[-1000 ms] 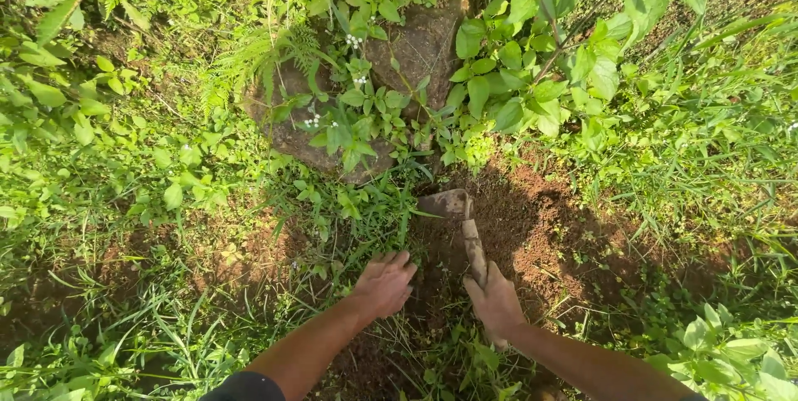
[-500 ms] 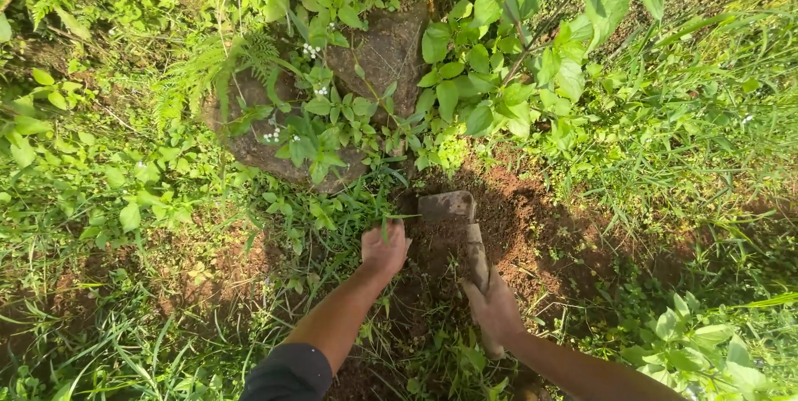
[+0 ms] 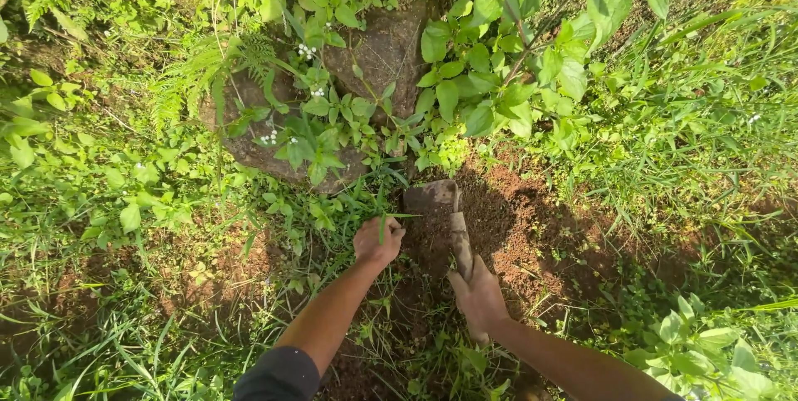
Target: Using a hand hoe to loosen soil and remove weeds from a garden patch.
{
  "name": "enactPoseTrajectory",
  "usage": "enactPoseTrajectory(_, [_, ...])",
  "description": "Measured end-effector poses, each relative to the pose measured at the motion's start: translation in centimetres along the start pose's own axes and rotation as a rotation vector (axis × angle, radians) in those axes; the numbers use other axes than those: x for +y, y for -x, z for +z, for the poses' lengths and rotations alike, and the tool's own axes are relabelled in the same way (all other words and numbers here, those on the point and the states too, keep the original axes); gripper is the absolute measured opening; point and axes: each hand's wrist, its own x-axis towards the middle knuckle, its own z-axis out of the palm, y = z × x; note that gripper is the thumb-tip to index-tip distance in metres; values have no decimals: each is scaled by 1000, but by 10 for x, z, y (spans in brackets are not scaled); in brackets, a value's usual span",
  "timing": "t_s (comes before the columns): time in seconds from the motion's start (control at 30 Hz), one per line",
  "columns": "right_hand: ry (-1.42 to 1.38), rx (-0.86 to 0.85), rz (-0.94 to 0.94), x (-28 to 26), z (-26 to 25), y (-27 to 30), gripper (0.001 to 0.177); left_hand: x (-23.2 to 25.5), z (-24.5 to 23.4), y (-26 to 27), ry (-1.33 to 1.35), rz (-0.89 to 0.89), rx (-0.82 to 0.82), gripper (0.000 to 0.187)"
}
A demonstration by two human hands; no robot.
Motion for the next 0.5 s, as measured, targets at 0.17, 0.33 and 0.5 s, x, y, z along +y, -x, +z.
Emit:
enactPoseTrajectory(0.17, [239,-43,-73,8,3,-9,26,-1,-3,5,-8,26,16,21])
enactPoseTrajectory(0.33, [352,-88,-48,36,-12,0,28,-17,16,11,-84,203,61,17])
enactPoseTrajectory(0.5, [322,-84,-10,75,-14,6,24,-23,15,30,-565,561,23,39])
